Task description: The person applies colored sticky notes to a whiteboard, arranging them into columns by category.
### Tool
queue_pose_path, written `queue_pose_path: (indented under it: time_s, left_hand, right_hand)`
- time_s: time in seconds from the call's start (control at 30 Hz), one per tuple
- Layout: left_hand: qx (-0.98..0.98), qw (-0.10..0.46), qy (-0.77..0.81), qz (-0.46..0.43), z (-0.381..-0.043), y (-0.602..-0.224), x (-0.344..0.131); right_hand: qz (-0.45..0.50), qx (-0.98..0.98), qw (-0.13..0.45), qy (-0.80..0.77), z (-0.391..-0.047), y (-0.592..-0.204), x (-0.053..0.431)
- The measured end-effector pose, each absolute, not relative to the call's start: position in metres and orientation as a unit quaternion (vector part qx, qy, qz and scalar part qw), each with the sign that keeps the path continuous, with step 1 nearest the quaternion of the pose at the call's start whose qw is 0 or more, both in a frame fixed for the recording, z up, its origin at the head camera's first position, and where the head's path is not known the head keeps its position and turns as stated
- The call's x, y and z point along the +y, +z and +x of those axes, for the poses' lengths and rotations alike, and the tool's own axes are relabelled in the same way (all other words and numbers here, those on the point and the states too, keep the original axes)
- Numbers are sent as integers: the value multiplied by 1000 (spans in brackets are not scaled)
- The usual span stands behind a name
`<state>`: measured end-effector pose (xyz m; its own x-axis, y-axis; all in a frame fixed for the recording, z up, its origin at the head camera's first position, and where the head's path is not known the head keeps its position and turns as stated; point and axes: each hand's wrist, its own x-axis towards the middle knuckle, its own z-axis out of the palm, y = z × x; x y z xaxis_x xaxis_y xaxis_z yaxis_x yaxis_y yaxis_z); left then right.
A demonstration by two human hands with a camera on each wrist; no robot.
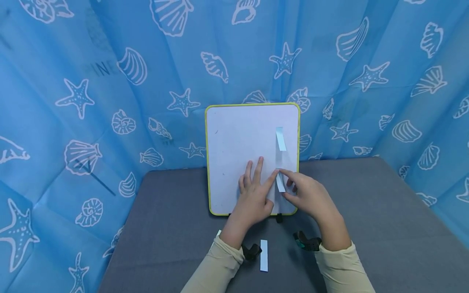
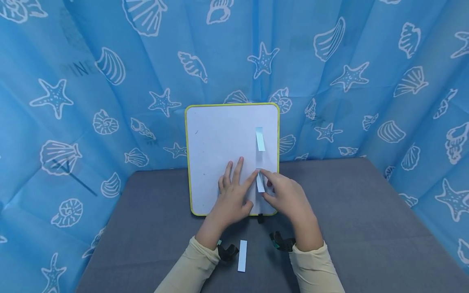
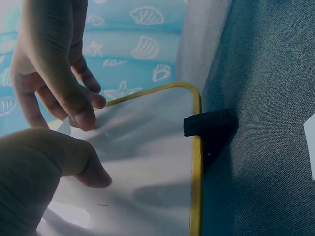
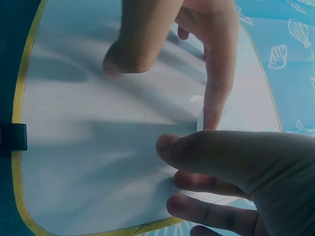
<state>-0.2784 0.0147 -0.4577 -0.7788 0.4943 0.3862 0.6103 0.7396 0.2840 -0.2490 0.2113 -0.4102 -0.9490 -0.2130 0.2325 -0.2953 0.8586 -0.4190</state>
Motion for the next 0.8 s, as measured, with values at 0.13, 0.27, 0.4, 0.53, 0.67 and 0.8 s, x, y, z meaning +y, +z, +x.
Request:
queue_pose_path:
  time_s: [0.13, 0.27, 0.4, 0.53, 0.67, 0.8]
  left_hand:
    - [-911, 164, -211, -315, -278, -456, 13]
    - [-890, 204, -203, -353, -275, -454, 10]
    - [-873, 218, -195, -391, -271, -452, 9]
    - [-876, 203, -197, -391, -269, -454, 10]
    - [-884, 181, -199, -383, -267, -456, 12]
    - [-888, 163, -195, -383, -267, -457, 16]
  right_hand:
    - [130, -960, 89, 231, -249, -409, 212]
    - [129, -961, 89, 229, -249, -409, 212]
    - [130, -961, 94, 226, -248, -408, 213]
    - [134, -960, 97, 224, -249, -407, 214]
    - [135, -960, 94, 227, -248, -408, 214]
    - [138, -959, 90, 230, -246, -408, 215]
